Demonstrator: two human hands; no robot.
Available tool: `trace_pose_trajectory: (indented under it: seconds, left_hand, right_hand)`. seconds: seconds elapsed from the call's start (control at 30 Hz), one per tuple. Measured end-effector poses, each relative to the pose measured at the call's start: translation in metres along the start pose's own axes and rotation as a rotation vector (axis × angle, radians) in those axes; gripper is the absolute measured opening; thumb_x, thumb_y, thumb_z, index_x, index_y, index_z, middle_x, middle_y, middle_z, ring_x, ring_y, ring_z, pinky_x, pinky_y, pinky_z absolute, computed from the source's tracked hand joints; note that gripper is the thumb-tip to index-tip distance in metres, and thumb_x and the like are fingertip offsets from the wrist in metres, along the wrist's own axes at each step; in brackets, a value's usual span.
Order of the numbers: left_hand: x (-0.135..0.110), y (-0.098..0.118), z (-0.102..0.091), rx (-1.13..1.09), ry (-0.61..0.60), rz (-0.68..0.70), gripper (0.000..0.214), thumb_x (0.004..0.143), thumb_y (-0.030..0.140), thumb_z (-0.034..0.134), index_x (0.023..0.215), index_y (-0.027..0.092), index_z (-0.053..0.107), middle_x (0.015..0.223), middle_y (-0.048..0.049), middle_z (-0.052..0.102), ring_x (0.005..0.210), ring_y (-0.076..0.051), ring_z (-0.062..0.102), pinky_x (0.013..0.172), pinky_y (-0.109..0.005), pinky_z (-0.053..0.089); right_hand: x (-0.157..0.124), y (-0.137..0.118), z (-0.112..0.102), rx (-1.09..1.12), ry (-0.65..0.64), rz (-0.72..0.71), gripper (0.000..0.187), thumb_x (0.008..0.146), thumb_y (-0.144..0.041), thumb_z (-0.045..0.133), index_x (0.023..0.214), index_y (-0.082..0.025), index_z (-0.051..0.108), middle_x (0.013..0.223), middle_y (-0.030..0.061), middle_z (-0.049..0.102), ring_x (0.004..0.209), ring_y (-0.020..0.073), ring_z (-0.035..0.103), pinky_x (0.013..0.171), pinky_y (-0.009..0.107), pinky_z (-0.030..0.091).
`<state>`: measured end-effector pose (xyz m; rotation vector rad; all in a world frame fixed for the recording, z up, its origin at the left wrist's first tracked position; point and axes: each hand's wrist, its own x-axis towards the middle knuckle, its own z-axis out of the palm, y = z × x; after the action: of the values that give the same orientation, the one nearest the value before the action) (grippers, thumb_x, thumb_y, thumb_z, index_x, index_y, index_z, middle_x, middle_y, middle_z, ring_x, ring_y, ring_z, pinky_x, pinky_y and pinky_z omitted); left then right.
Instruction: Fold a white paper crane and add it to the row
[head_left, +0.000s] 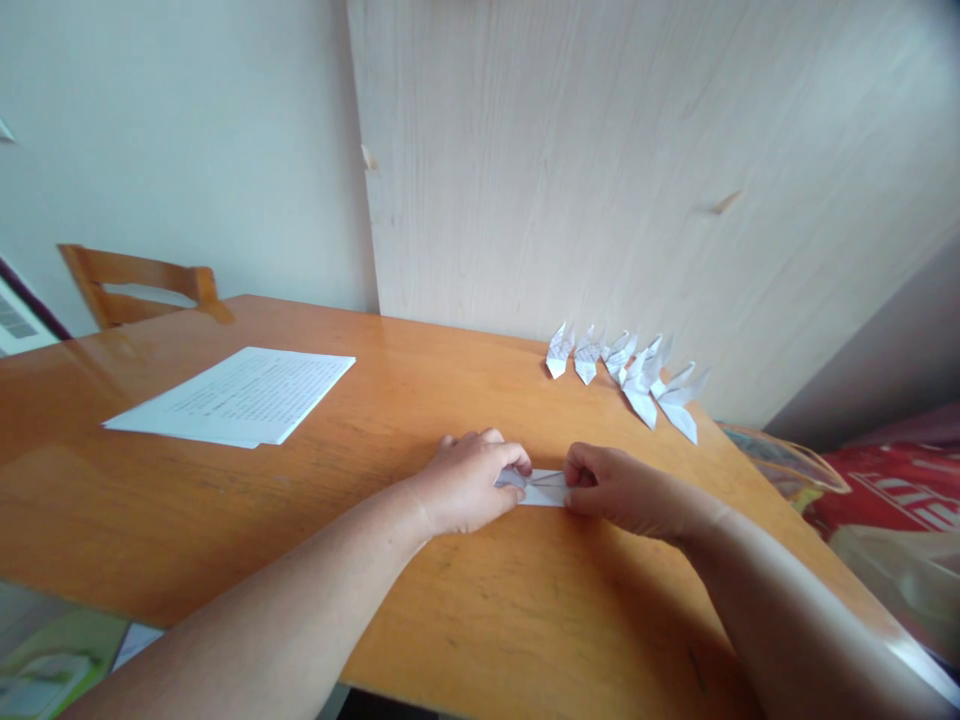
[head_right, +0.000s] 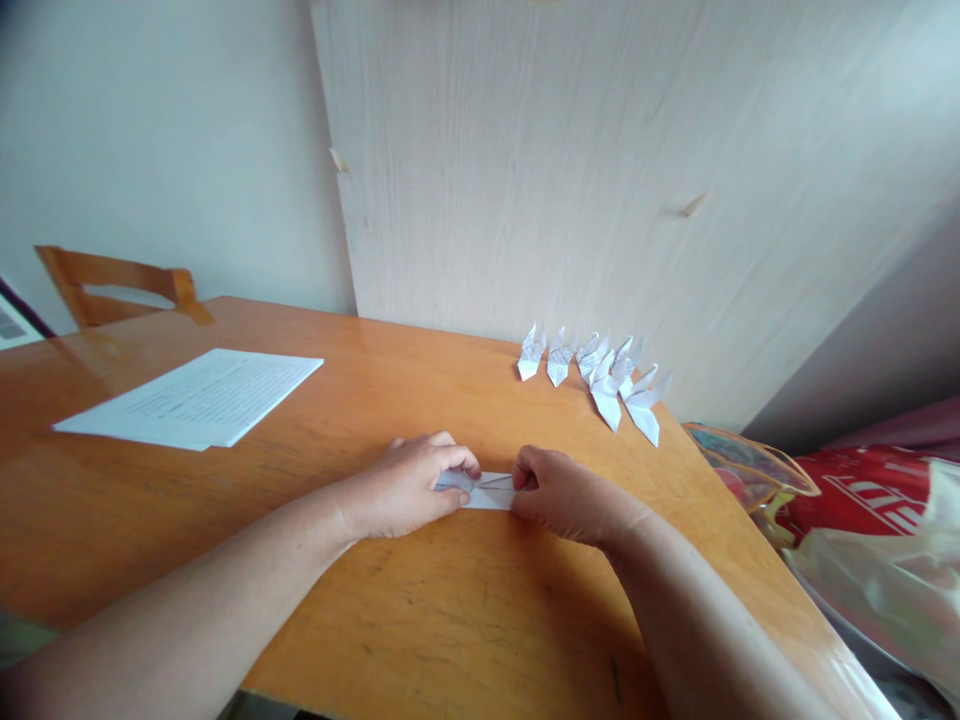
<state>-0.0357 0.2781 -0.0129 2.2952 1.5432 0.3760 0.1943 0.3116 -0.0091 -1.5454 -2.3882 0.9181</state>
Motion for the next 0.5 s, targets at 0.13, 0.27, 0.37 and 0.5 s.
trace_pose_trajectory:
  seconds: [0.13,0.27,0.37,0.5]
  left_hand:
    - [0.0000,0.0004,-0.0006,-0.008,-0.006,0.001,0.026,0.087,0.036,0.058,0.111,0.033,0.067,0.118,-0.0019,0.063,0.111,-0.027,0.059,0.093,-0.042,0.042]
    - [0.0001,-0.0016,0.0011,-0.007,-0.003,0.003,0.026,0.087,0.037,0.059,0.112,0.033,0.066,0.119,-0.0016,0.063,0.112,-0.027,0.059,0.094,-0.042,0.041]
    - [0.0002,-0.0033,0.0022,-0.001,0.003,0.013,0.027,0.087,0.038,0.060,0.113,0.034,0.065,0.120,-0.0007,0.063,0.112,-0.027,0.059,0.093,-0.041,0.042]
    - [0.0003,-0.0030,0.0015,0.003,-0.005,0.003,0.027,0.087,0.038,0.060,0.113,0.035,0.065,0.120,-0.0002,0.063,0.110,-0.027,0.059,0.092,-0.041,0.042]
  right_hand:
    - [-0.0007,0.0025,-0.0014,0.011,-0.001,-0.012,0.014,0.069,-0.015,0.059,0.082,-0.020,0.058,0.074,-0.0012,0.059,0.064,0.0136,0.049,0.052,0.024,0.033]
    - [-0.0005,0.0033,-0.0032,0.018,-0.016,-0.017,0.016,0.068,-0.013,0.057,0.083,-0.020,0.059,0.075,-0.0013,0.059,0.064,0.0132,0.049,0.053,0.024,0.032]
    - [-0.0005,0.0054,-0.0043,0.016,-0.027,-0.004,0.018,0.068,-0.012,0.056,0.083,-0.020,0.058,0.074,-0.0014,0.059,0.063,0.0132,0.048,0.052,0.024,0.031]
    - [-0.0017,0.0095,-0.0045,0.004,-0.010,-0.017,0.017,0.069,-0.012,0.053,0.083,-0.021,0.057,0.074,-0.0020,0.057,0.064,0.0134,0.047,0.053,0.025,0.031]
